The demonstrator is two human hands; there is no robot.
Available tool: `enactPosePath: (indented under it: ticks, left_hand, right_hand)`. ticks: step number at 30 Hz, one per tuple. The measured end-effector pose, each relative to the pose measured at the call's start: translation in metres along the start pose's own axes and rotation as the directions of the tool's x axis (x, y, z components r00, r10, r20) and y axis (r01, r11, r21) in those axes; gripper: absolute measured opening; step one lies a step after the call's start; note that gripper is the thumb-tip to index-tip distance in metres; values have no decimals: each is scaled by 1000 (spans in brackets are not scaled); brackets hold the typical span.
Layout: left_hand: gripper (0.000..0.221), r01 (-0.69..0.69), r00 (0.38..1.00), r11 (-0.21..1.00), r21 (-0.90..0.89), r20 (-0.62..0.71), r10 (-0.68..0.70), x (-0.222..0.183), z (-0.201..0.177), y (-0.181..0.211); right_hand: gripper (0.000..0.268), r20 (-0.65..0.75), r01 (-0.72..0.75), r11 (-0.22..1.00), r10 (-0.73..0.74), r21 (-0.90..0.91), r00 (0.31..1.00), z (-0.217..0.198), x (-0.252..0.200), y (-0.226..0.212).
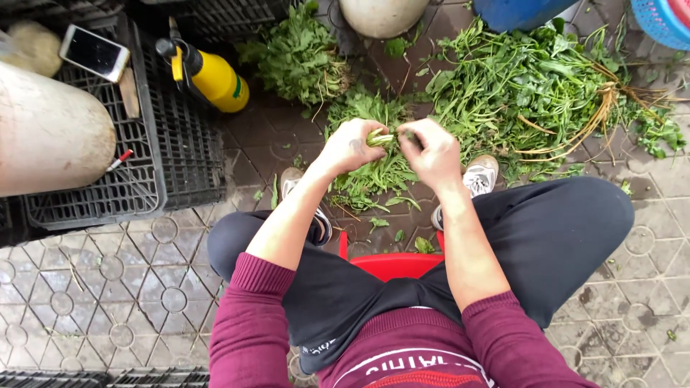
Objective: Trimming and cleaning leafy green vegetables using a small knife
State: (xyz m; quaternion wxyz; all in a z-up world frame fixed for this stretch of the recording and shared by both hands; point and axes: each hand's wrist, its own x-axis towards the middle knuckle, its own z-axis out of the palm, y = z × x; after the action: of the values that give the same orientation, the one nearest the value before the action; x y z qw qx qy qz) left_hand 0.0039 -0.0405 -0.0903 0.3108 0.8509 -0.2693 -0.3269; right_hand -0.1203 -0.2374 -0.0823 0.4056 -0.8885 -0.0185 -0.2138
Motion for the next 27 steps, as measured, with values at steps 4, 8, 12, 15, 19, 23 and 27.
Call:
enactPosePath:
  ticks: [4, 8, 12, 15, 19, 23, 27]
  left_hand:
    - [43, -80, 996, 978, -190, -62, 70, -40, -38, 43]
    - [22, -294, 955, 686, -665, -180, 235, -74, -82, 81]
    - [17, -344, 939, 547, -763, -272, 211, -85, -110, 95]
    - [13, -393, 919, 405, -826, -336, 205, -91, -121, 99]
    - [15, -428, 903, 386, -817, -403, 148, -95, -119, 89]
    - [20, -453, 891, 304, -838, -438, 119, -98, -126, 83]
    - [20, -571, 818, 260, -779, -515, 255, -94, -136, 84]
  right_hand:
    - [9, -81, -181, 983, 183, 32, 980, -3, -7, 49]
    - [40, -142, -557, 831, 550, -12, 823, 34, -59, 100]
    - [26, 294, -834, 415, 901, -363, 320, 110, -107, 104]
    - [49, 279, -787, 418, 905, -453, 321, 163, -175, 125]
    - [50, 284, -835, 222, 955, -504, 83, 183, -175, 106]
    - [53, 237, -877, 230, 962, -421, 138, 192, -178, 135]
    - [34, 389, -920, 293, 904, -259, 179, 131, -96, 73]
